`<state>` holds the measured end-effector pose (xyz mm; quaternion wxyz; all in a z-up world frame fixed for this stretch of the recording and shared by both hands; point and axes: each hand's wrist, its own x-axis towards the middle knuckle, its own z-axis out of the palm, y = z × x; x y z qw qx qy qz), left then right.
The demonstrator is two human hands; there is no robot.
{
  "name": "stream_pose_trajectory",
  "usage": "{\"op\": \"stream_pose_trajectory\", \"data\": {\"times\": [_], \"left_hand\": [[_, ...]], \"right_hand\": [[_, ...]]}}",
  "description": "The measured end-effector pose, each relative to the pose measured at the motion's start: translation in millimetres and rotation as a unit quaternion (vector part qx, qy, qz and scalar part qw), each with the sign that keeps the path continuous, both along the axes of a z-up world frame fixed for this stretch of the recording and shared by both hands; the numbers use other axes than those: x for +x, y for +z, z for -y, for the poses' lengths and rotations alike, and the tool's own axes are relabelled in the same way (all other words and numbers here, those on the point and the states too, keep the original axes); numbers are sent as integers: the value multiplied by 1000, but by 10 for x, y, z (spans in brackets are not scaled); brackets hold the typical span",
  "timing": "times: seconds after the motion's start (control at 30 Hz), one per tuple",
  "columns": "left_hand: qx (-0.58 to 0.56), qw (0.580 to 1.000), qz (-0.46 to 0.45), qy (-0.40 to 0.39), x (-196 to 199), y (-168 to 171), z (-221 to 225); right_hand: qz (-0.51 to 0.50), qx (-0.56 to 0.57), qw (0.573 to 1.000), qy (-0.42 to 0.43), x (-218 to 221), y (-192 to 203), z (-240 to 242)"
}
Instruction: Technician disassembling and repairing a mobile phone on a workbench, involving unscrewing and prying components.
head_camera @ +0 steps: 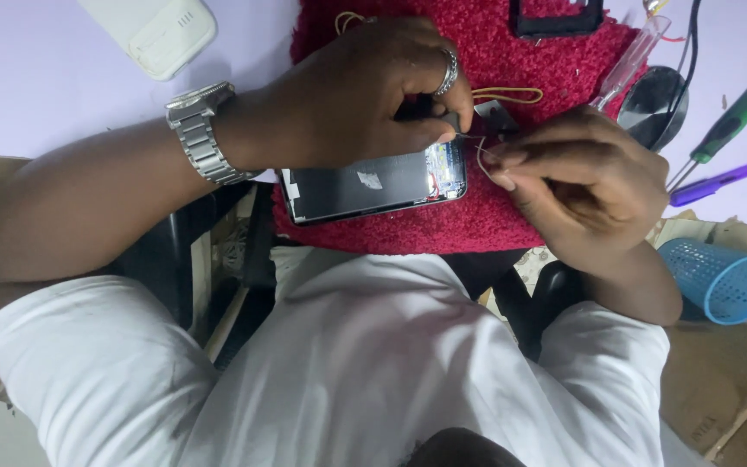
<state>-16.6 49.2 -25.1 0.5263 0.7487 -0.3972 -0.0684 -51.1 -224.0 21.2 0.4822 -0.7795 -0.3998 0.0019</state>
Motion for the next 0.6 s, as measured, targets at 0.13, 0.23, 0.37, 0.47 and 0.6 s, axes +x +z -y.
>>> {"op": "stream_pose_trajectory", "data": {"times": [0.13,0.23,0.37,0.47,0.6], "left_hand": [[-2,1000,7,5,12,-13,14],[-2,1000,-4,8,5,28,18],[-11,1000,-5,12,-1,-4,21],[-18,1000,8,10,11,-27,35],[-35,999,28,12,11,-45,39]], "right_hand": [[-20,-4,998,59,58,20,-59],[-13,-9,998,58,42,-62,-114],[-29,-25,997,63,26,-65,-154],[31,-37,997,54,19,-119,-144],[22,-43,996,71,18,-119,-165]]}}
